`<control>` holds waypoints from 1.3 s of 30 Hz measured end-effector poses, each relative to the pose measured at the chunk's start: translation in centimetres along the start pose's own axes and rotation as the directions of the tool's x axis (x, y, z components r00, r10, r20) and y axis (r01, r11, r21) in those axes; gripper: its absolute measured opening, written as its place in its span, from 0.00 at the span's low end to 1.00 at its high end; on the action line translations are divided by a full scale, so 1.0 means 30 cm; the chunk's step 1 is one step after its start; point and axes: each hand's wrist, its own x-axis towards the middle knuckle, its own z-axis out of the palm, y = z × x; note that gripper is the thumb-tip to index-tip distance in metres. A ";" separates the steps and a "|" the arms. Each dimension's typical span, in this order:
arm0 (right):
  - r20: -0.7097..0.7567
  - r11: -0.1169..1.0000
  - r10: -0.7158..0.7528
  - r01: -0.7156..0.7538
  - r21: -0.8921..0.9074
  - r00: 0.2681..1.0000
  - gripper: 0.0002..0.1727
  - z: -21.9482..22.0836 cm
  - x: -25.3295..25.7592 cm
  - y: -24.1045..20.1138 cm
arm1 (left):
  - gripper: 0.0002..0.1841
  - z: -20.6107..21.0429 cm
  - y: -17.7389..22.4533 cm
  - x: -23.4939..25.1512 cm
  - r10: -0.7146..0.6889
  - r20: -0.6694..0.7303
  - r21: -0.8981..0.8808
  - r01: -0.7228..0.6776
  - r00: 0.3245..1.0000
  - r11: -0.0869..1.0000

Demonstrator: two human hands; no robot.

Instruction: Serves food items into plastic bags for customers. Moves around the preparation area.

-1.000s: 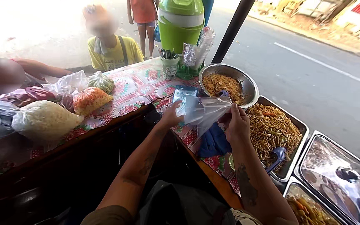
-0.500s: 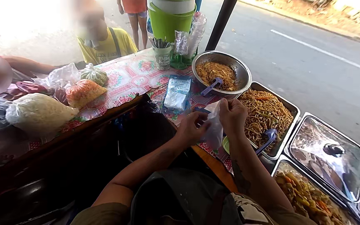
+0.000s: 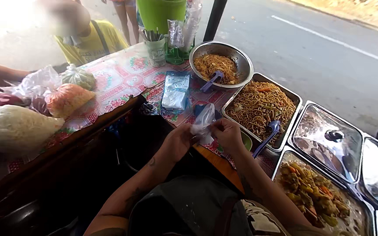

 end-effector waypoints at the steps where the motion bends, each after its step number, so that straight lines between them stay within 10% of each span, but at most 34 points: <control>1: -0.022 0.993 0.057 -0.059 -0.102 0.998 0.05 -0.016 -0.003 0.005 | 0.19 0.006 0.006 0.000 0.005 -0.004 -0.037 -0.006 1.000 0.999; 5: 0.116 0.894 0.307 -0.245 -0.374 0.945 0.35 -0.067 -0.048 -0.038 | 0.14 0.027 0.011 0.036 0.212 0.059 0.258 -0.220 0.975 0.941; 8: 0.090 0.958 -0.079 0.100 -0.267 0.993 0.52 -0.065 -0.130 0.008 | 0.10 0.014 -0.015 0.088 0.318 0.516 0.651 -0.605 0.796 0.459; 11: -0.011 0.959 -0.217 0.211 -0.187 0.976 0.17 -0.095 -0.173 0.007 | 0.18 0.083 -0.011 0.037 0.107 0.756 0.609 -0.754 0.645 0.245; 14: -0.106 0.976 0.030 -0.006 0.218 0.994 0.07 -0.101 -0.212 -0.073 | 0.27 0.086 0.047 0.027 0.041 0.656 0.751 -0.657 0.754 0.063; 16: -0.014 0.775 0.228 -0.173 0.608 0.974 0.20 -0.116 -0.237 -0.160 | 0.24 0.057 0.084 0.077 0.020 0.445 0.882 -0.442 0.895 0.161; 18: 0.167 0.689 0.142 -0.218 0.691 0.976 0.22 -0.138 -0.250 -0.166 | 0.16 0.045 0.092 0.105 -0.011 0.249 0.821 -0.206 0.968 0.532; 21: 0.238 0.862 0.038 -0.153 0.484 0.970 0.10 -0.154 -0.262 -0.147 | 0.14 0.075 0.054 0.072 -0.196 0.219 0.316 0.121 0.956 0.941; 25: -0.268 0.955 0.066 -0.139 -0.262 0.961 0.28 -0.167 -0.230 -0.143 | 0.15 0.096 -0.002 0.033 -0.303 0.534 0.313 0.148 0.789 0.938; 28: -0.299 0.943 0.313 -0.256 0.213 0.902 0.18 -0.185 -0.209 -0.104 | 0.08 0.110 -0.063 0.035 -0.220 0.297 0.511 0.040 0.929 0.858; 30: -0.064 0.719 0.414 -0.284 0.634 0.908 0.19 -0.212 -0.228 -0.059 | 0.02 0.106 -0.140 0.094 -0.182 0.087 0.508 0.114 0.979 0.854; 32: 0.220 0.651 0.344 -0.400 0.645 0.913 0.18 -0.241 -0.225 -0.047 | 0.06 0.102 -0.178 0.142 -0.172 -0.014 0.457 0.159 0.985 0.875; 36: 0.160 0.881 0.455 -0.469 0.065 0.876 0.25 -0.306 -0.126 -0.045 | 0.16 0.078 -0.206 0.168 -0.207 0.045 0.091 0.203 0.977 0.975; 39: -0.048 0.720 0.529 -0.479 -0.502 0.847 0.18 -0.278 0.018 0.008 | 0.13 0.008 -0.209 0.216 -0.290 0.462 0.094 0.279 0.838 0.956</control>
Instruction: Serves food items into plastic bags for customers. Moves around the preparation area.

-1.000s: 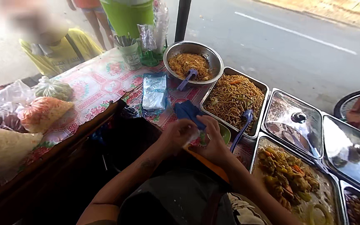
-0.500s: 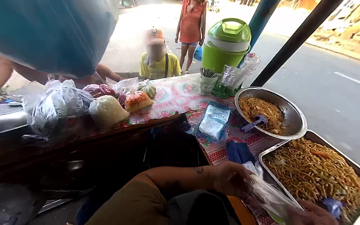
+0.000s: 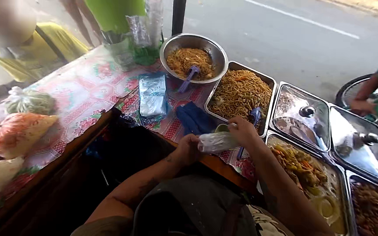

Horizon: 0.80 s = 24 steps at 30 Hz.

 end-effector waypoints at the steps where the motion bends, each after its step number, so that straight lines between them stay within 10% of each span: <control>1: 0.045 0.987 0.036 -0.029 -0.157 0.998 0.23 0.022 0.043 -0.014 | 0.10 -0.018 0.001 0.014 -0.025 0.150 0.095 0.010 0.988 0.995; 3: 0.152 0.906 0.081 -0.009 -0.423 0.985 0.26 0.077 0.099 -0.045 | 0.09 -0.018 0.005 0.042 -0.069 0.318 0.284 -0.026 0.946 0.958; 7: 0.170 0.812 0.098 0.020 -0.583 0.980 0.19 0.070 0.096 -0.109 | 0.09 0.031 0.023 0.039 0.038 0.074 0.310 -0.060 0.997 0.949; 14: -0.465 0.938 -0.235 0.325 0.122 0.853 0.19 0.007 -0.041 -0.099 | 0.11 -0.013 0.155 0.038 0.418 0.166 0.340 -0.450 0.893 0.826; 18: 0.018 0.856 -0.479 0.463 0.230 0.877 0.16 -0.006 -0.084 -0.190 | 0.15 -0.069 0.354 -0.009 0.310 0.232 0.502 -0.387 0.922 0.774; 24: 0.660 0.670 -0.643 0.703 0.240 0.388 0.14 0.019 0.012 -0.371 | 0.22 0.034 0.433 -0.190 -0.168 0.158 0.890 -0.066 0.973 0.452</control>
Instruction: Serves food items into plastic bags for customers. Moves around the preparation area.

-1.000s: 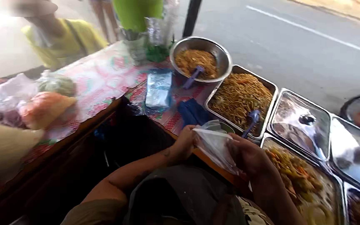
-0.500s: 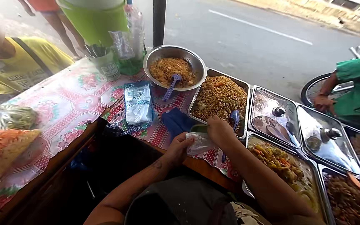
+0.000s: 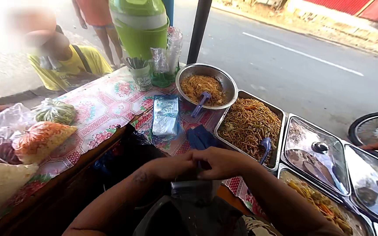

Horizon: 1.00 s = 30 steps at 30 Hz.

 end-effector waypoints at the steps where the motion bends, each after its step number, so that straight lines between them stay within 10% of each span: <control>1: 0.053 1.000 0.000 -0.001 0.021 0.999 0.14 -0.046 0.017 0.001 | 0.21 0.017 0.017 -0.011 -0.052 -0.008 0.069 0.053 0.999 0.996; 3: -0.116 0.993 0.116 -0.111 0.049 0.986 0.15 -0.147 0.066 0.043 | 0.21 0.030 0.013 -0.026 -0.103 -0.039 0.142 0.108 0.994 0.984; 6: -0.597 0.854 0.396 -0.518 -0.038 0.698 0.35 -0.259 0.241 0.168 | 0.16 0.038 -0.046 -0.025 -0.016 -0.021 0.098 0.018 1.000 0.995; 12: -0.510 0.520 0.708 -0.849 -0.090 0.488 0.42 -0.368 0.266 0.307 | 0.24 0.035 -0.127 -0.008 -0.022 -0.030 -0.090 0.019 0.999 0.996; 14: -0.538 0.460 0.716 -0.880 -0.117 0.445 0.30 -0.417 0.161 0.336 | 0.24 0.054 -0.158 -0.023 0.053 -0.119 -0.206 -0.077 0.991 0.975; 21: -0.639 0.442 0.660 -0.892 -0.094 0.395 0.30 -0.541 0.066 0.416 | 0.17 0.057 -0.132 0.021 -0.038 -0.178 -0.389 -0.034 0.983 0.921; 30: -0.423 0.541 0.634 -0.762 -0.356 0.647 0.22 -0.603 -0.057 0.355 | 0.14 0.036 -0.132 0.079 -0.095 -0.078 -0.529 0.040 0.992 0.847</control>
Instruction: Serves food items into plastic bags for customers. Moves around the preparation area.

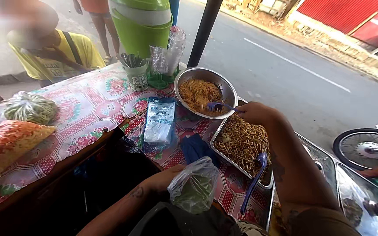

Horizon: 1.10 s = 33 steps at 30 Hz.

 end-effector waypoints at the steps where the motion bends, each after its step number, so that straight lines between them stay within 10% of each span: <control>1: 0.006 1.000 -0.001 0.001 -0.026 1.000 0.19 0.020 0.033 -0.015 | 0.14 -0.002 0.003 0.009 0.016 0.008 0.014 -0.017 1.000 1.000; 5: -0.112 0.977 0.183 -0.169 0.130 0.977 0.22 0.132 0.182 -0.051 | 0.23 -0.030 -0.042 0.026 0.141 0.047 0.196 -0.147 0.989 0.969; 10: -0.116 0.947 0.291 -0.269 0.175 0.950 0.24 0.043 0.169 -0.008 | 0.13 0.006 0.020 -0.025 -0.086 -0.136 0.034 0.091 0.987 0.995; 13: -0.090 0.922 0.276 -0.237 0.306 0.957 0.24 0.140 0.214 -0.071 | 0.12 -0.012 0.017 -0.023 -0.122 -0.254 0.251 0.187 0.959 0.950; 15: -0.079 0.939 0.208 -0.177 0.295 0.975 0.27 0.148 0.180 -0.105 | 0.15 -0.097 -0.130 0.006 0.084 -0.266 0.305 0.001 0.960 0.952; 17: -0.122 0.956 0.208 -0.175 0.235 0.971 0.27 0.088 0.080 -0.112 | 0.17 -0.151 -0.210 0.055 0.202 -0.278 -0.022 -0.216 0.939 0.976; 20: -0.249 0.950 0.274 -0.220 0.222 0.929 0.29 0.060 -0.004 -0.142 | 0.13 -0.027 0.009 0.049 0.081 -0.487 -0.244 -0.224 0.870 0.944; 25: -0.195 0.932 0.284 -0.223 0.286 0.939 0.28 0.174 0.081 -0.184 | 0.14 -0.050 0.086 0.162 0.335 -0.395 -0.209 -0.439 0.855 0.874; 30: -0.155 0.879 -0.009 0.082 0.470 0.988 0.26 0.188 0.083 -0.141 | 0.19 -0.019 0.197 0.245 0.234 -0.428 -0.273 -0.371 0.873 0.888; 33: -0.266 0.890 0.223 -0.084 0.448 0.938 0.23 0.219 -0.164 0.008 | 0.19 0.010 0.239 0.255 0.200 -0.469 -0.318 -0.375 0.861 0.871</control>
